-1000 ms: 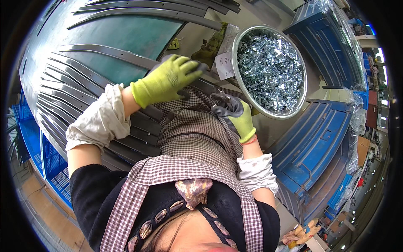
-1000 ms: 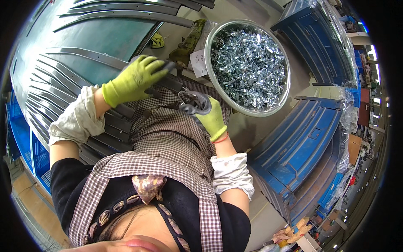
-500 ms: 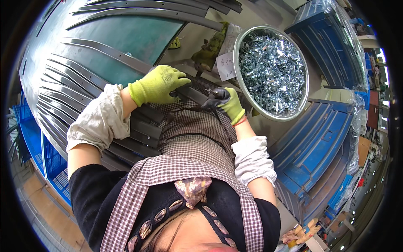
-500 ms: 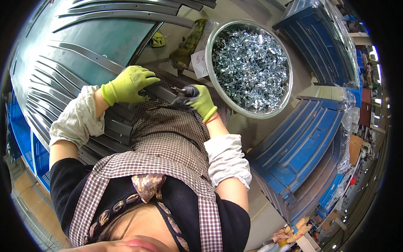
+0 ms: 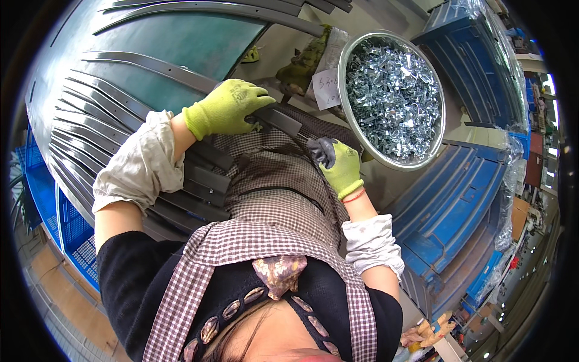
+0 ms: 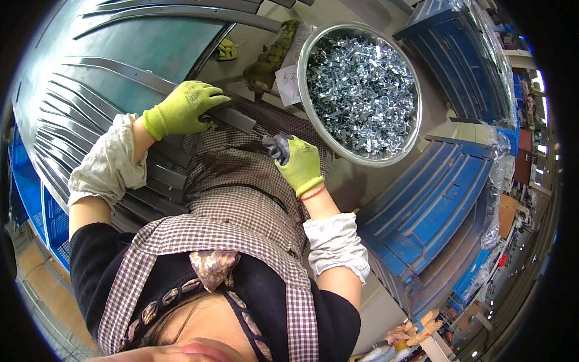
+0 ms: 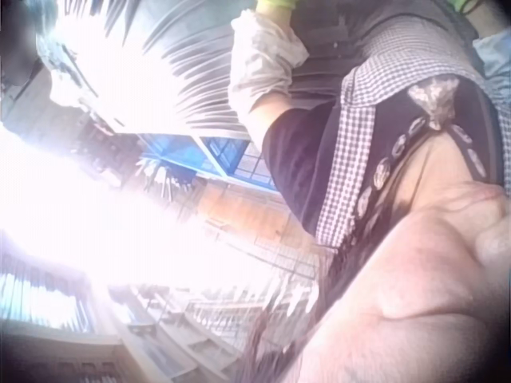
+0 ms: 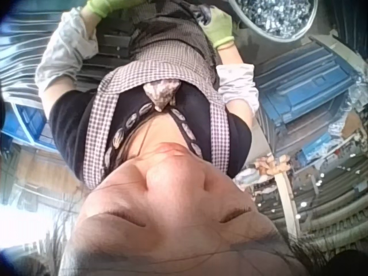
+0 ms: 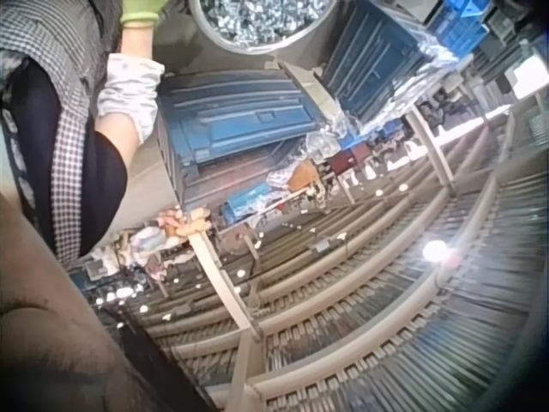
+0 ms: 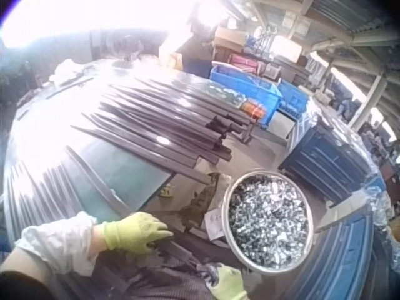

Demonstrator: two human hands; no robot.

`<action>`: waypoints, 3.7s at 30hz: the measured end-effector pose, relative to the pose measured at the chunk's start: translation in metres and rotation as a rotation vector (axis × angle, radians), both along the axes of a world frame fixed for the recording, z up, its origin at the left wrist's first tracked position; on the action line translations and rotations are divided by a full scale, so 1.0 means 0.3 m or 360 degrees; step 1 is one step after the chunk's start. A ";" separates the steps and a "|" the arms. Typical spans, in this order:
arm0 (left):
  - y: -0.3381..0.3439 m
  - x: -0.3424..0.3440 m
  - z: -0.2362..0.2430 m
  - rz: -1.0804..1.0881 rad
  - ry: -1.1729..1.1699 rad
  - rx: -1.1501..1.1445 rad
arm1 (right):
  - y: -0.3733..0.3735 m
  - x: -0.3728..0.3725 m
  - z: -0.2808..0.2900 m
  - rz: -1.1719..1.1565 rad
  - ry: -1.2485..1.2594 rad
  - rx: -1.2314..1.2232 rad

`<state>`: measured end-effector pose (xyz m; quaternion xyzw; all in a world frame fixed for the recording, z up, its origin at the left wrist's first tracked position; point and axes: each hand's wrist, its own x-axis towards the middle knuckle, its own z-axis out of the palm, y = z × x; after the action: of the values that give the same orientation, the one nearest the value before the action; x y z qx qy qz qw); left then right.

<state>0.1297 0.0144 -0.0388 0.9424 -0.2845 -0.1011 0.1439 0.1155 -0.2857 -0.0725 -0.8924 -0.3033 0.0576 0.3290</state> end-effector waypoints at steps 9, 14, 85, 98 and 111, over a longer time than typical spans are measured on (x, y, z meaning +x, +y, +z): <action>0.010 0.000 -0.003 -0.0022 -0.0020 -0.0097 | -0.020 -0.014 -0.001 -0.0087 0.0150 0.0051; 0.009 0.002 0.002 0.0003 0.0005 -0.0084 | 0.012 -0.009 0.010 -0.0044 0.0075 0.0027; 0.110 0.037 0.090 0.0430 -0.0401 0.0063 | -0.404 0.416 0.056 -0.0965 -0.0366 -0.0121; 0.022 -0.025 0.159 0.0296 -0.0534 -0.0424 | -0.392 0.394 0.092 -0.0893 0.0581 0.0843; -0.139 -0.220 0.128 -0.0013 0.0295 -0.1292 | 0.121 -0.054 0.200 0.0386 0.2257 0.1386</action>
<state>0.0638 -0.0274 -0.0004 0.7949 -0.2909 -0.0659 0.5283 0.0994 -0.2494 -0.0124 -0.3992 -0.1137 0.5175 0.7482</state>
